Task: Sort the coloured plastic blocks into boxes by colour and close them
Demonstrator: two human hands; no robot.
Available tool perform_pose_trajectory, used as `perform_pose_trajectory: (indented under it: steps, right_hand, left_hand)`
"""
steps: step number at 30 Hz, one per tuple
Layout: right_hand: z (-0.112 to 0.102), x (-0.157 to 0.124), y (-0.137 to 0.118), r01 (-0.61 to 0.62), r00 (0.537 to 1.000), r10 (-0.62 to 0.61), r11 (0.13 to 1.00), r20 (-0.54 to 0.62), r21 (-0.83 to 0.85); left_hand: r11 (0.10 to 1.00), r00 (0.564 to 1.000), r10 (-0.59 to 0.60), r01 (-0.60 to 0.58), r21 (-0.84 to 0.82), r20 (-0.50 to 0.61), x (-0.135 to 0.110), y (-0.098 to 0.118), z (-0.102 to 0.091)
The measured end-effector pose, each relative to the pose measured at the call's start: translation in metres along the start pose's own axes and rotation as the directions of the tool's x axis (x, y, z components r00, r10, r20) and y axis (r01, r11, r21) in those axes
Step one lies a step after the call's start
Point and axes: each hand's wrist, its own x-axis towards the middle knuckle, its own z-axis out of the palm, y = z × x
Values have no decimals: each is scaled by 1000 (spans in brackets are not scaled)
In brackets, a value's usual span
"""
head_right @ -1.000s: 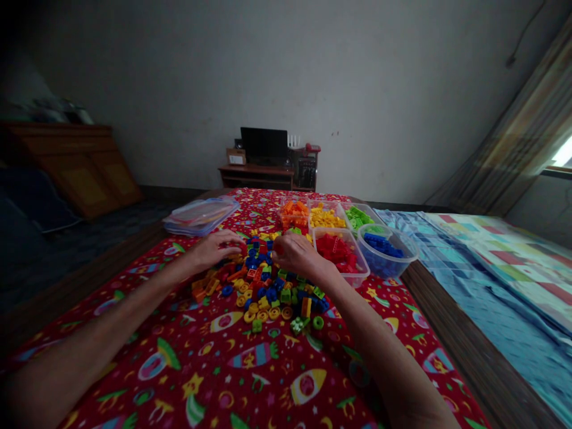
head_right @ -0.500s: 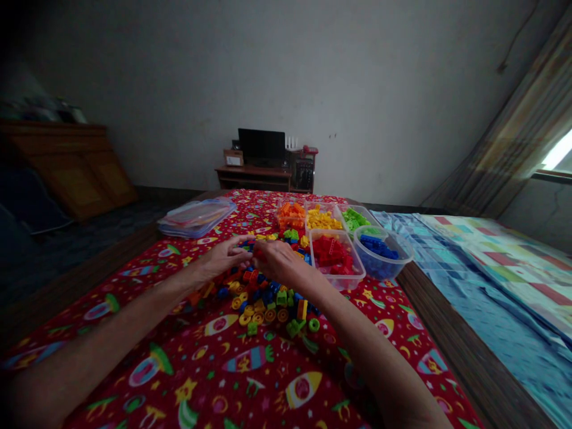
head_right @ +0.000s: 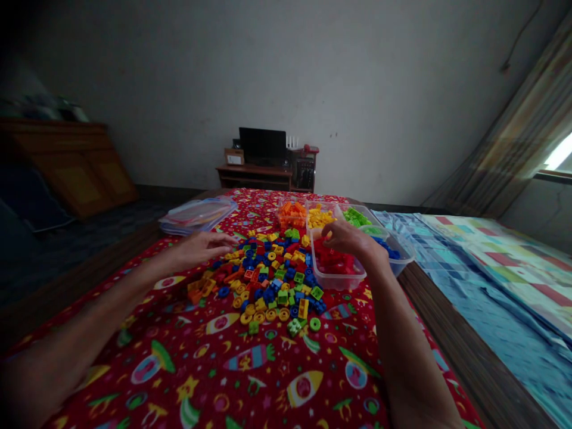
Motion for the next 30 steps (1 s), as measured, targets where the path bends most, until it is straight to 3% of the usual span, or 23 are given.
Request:
perform_pose_trajectory:
  steps: [5,9,13,17,21,25,30]
  right_hand:
    - [4,3,-6,80,981,-79,997,-177,-3]
    - [19,8,-41,181,977,-186,982,-109,-55]
    - [40,8,-72,218,975,-223,961,-16,-168]
    - [63,9,-84,261,962,-272,944,-28,-203]
    - [80,12,-84,276,957,-289,928,-14,-250]
    - [84,12,-80,254,964,-264,933,-6,-255]
    - [80,11,-79,366,930,-361,927,73,-82]
  left_hand:
    - [987,981,-17,-15,160,195,-4,-11,-7]
    - [935,959,-72,-31,353,275,-5,-6,4]
    - [901,963,-74,-46,432,258,-4,0,11]
    - [930,977,-1,-78,360,215,-3,2,7]
    - [974,990,-28,-4,228,137,-3,2,4]
    - [998,998,-31,28,65,54,-2,1,8]
    - [1000,998,3,-2,16,-59,-2,6,17]
